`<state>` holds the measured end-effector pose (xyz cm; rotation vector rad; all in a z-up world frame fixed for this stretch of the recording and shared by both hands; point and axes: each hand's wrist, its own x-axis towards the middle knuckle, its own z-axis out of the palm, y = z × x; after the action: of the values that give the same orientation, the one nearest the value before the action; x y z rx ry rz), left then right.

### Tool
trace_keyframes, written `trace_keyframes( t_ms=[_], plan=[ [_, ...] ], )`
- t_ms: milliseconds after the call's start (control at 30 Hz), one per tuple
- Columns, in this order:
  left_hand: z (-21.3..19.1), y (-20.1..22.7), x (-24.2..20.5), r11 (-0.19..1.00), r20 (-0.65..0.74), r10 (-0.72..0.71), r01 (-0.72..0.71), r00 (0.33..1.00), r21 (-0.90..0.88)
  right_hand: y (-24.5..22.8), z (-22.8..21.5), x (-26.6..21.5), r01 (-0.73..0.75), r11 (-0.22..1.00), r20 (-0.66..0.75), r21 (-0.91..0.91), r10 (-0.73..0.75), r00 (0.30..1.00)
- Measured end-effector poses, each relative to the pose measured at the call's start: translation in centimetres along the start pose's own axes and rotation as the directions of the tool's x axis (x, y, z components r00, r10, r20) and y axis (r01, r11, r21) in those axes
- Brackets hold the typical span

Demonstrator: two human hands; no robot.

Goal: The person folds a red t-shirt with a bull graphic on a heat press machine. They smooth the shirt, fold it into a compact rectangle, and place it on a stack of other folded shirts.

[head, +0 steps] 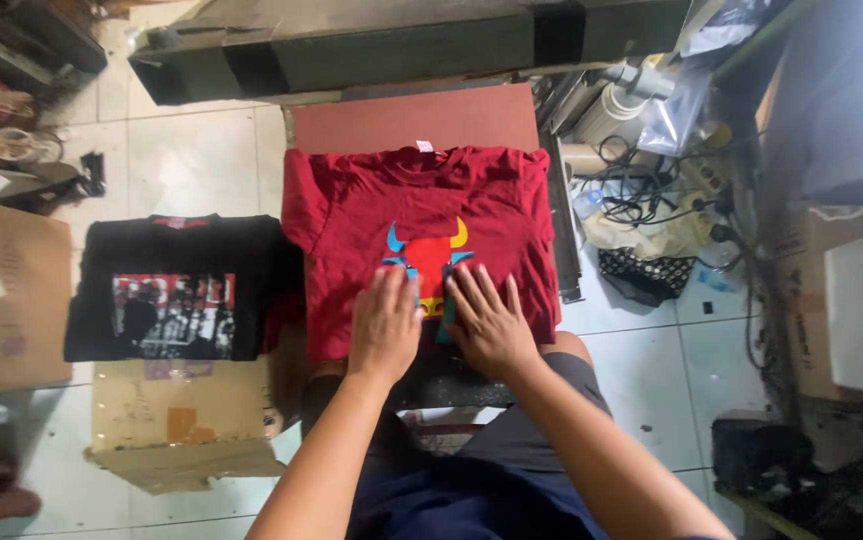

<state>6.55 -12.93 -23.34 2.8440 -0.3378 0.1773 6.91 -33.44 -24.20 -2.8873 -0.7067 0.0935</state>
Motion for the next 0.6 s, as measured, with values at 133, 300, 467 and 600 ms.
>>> trace_keyframes(
  t_ms=[133, 300, 467, 600],
  plan=[
    [-1.3, 1.3, 0.2, 0.997, 0.485, -0.066, 0.080, 0.872, -0.007, 1.6, -0.7, -3.1, -0.054, 0.998, 0.055, 0.016, 0.053, 0.997],
    [-0.2, 0.5, -1.7, 0.985, 0.402, -0.171, 0.162, 0.900, 0.057, 1.6, 0.6, -3.5, -0.202, 0.979, -0.003, 0.000, 0.202, 0.979],
    [-1.6, 0.9, -3.8, 0.973, 0.482, -0.230, 0.207, 0.845, 0.103, -3.2, 0.2, -2.1, 0.038, 0.998, -0.007, 0.042, -0.038, 0.999],
    [-2.2, -1.2, -5.6, 0.970, 0.475, -0.240, 0.190, 0.847, 0.152, -2.4, 0.7, -2.2, 0.100, 0.994, 0.017, 0.046, -0.101, 0.995]
  ],
)
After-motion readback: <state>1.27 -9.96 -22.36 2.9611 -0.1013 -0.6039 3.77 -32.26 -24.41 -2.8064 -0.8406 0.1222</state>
